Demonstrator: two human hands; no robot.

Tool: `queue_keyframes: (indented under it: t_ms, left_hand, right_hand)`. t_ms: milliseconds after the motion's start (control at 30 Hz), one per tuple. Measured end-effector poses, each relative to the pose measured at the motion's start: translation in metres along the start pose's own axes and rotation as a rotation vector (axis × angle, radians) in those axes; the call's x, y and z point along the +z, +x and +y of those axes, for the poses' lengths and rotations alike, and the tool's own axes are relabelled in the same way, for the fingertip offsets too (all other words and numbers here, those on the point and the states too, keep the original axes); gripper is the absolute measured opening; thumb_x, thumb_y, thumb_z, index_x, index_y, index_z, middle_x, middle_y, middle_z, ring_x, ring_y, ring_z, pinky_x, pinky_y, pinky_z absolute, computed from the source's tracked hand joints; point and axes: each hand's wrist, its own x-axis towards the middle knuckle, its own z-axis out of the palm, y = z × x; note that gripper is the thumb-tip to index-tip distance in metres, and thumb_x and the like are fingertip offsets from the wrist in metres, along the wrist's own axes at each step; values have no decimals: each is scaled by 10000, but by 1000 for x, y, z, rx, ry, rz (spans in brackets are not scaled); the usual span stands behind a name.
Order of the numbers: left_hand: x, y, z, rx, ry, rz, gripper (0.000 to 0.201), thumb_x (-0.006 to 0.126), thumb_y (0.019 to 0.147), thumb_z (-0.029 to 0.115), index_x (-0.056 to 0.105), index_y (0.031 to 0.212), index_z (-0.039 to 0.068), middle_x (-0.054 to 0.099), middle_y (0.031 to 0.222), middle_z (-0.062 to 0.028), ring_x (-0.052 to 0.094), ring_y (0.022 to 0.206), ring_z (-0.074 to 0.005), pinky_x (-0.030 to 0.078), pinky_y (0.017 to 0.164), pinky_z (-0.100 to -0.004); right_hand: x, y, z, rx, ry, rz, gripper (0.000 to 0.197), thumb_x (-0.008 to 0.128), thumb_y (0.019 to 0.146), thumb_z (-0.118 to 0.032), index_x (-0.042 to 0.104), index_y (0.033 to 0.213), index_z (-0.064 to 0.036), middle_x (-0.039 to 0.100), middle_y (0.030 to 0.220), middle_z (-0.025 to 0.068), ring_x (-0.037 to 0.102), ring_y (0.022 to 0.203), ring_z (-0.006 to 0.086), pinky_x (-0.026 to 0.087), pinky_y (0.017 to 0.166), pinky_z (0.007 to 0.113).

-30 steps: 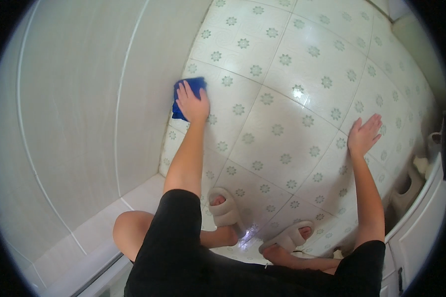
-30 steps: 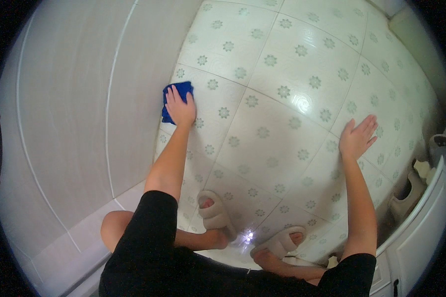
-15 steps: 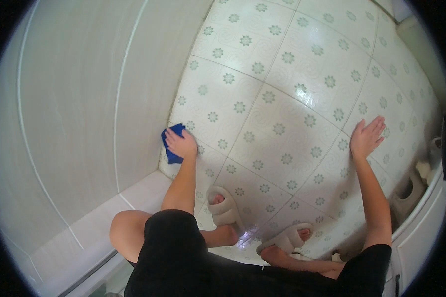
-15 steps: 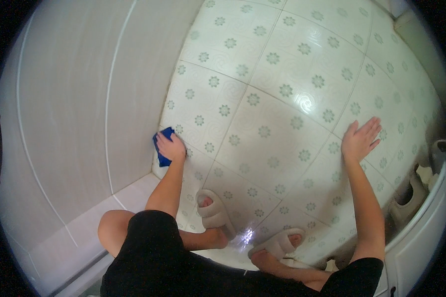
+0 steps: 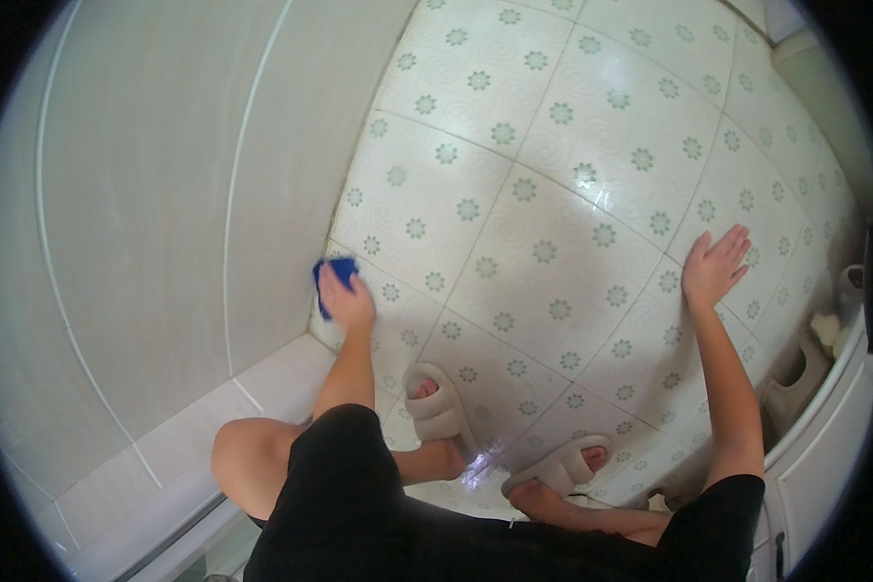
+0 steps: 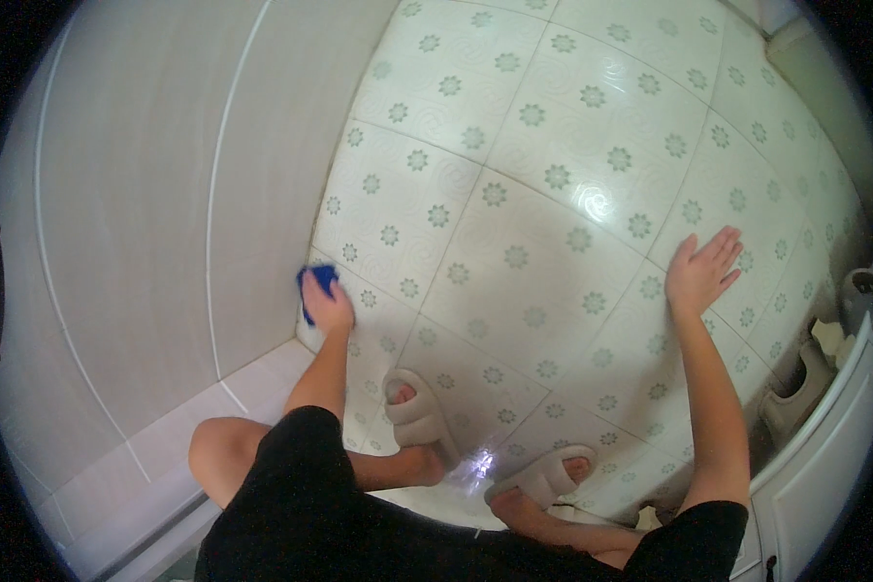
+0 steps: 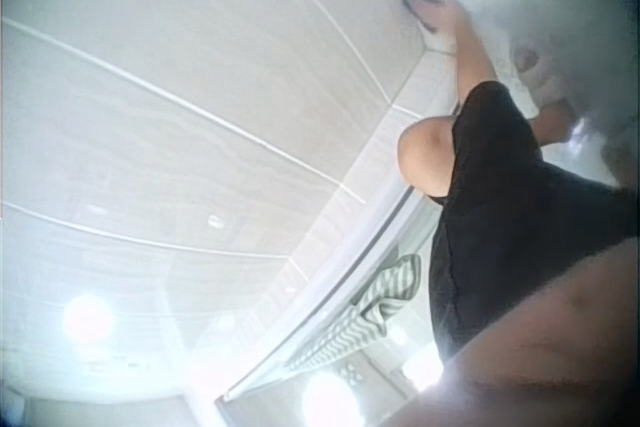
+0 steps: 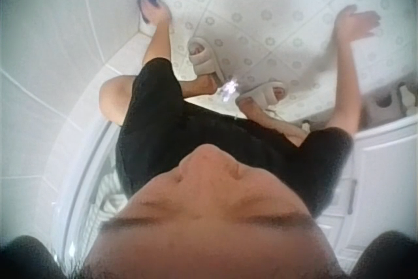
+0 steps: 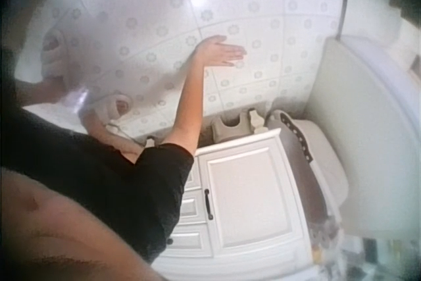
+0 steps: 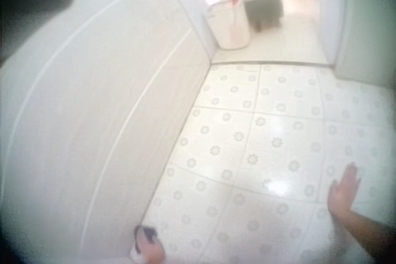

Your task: The person cleans the bathroom floor by hand with a blue cloth, wiping several sections of the tiled surface around the toilet and cabinets.

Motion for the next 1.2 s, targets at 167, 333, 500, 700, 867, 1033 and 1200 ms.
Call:
queue_keyframes:
  t_ms: [167,333,500,700,867,1033,1200]
  left_hand:
    - [-10,-38,-72,-787,187,-15,737,514,1052,467,378,1628,29,397,1673,-214,367,1544,-388,280,1259,-542]
    - [3,-7,7,-839,231,-48,726,462,1064,524,363,1656,113,360,1718,-121,320,1577,-352,280,1231,-617]
    - [32,72,128,-274,130,-131,691,427,1085,509,363,1657,128,342,1727,-120,292,1593,-348,258,1240,-609]
    - [47,130,299,218,-87,-122,636,425,1089,462,379,1657,180,325,1736,-113,256,1605,-359,183,1254,-648]
    - [16,-17,377,799,-297,-260,635,576,1007,426,484,1597,210,381,1704,-98,301,1578,-364,184,1247,-663]
    - [-16,-85,296,965,-348,-484,728,685,919,432,491,1596,249,386,1701,-91,300,1578,-377,184,1231,-704]
    - [14,19,188,684,-92,-251,771,645,957,468,415,1646,209,280,1742,-169,218,1591,-472,121,1229,-736]
  right_hand:
    - [0,-2,-12,-14,50,-6,788,455,1067,-441,226,1673,7,198,1767,173,130,1642,352,42,1303,567]
    - [-3,-2,-13,-4,55,-5,786,452,1067,-437,225,1671,13,199,1766,178,130,1642,352,44,1303,568]
    - [-8,-1,-9,10,29,-12,789,454,1065,-432,219,1673,12,196,1767,175,127,1643,349,48,1303,571]
    - [-5,-4,-21,-4,63,-12,790,465,1057,-425,227,1672,11,202,1765,178,139,1641,347,65,1300,579]
    - [-4,-2,-2,-3,41,8,790,469,1053,-421,229,1671,9,211,1761,180,144,1639,348,70,1300,582]
    - [-5,-1,-4,-10,38,7,790,468,1053,-425,237,1667,16,220,1757,183,153,1636,355,72,1298,590]
    - [1,-2,-7,-22,19,24,785,467,1053,-427,257,1660,24,222,1757,186,154,1634,374,65,1295,606]
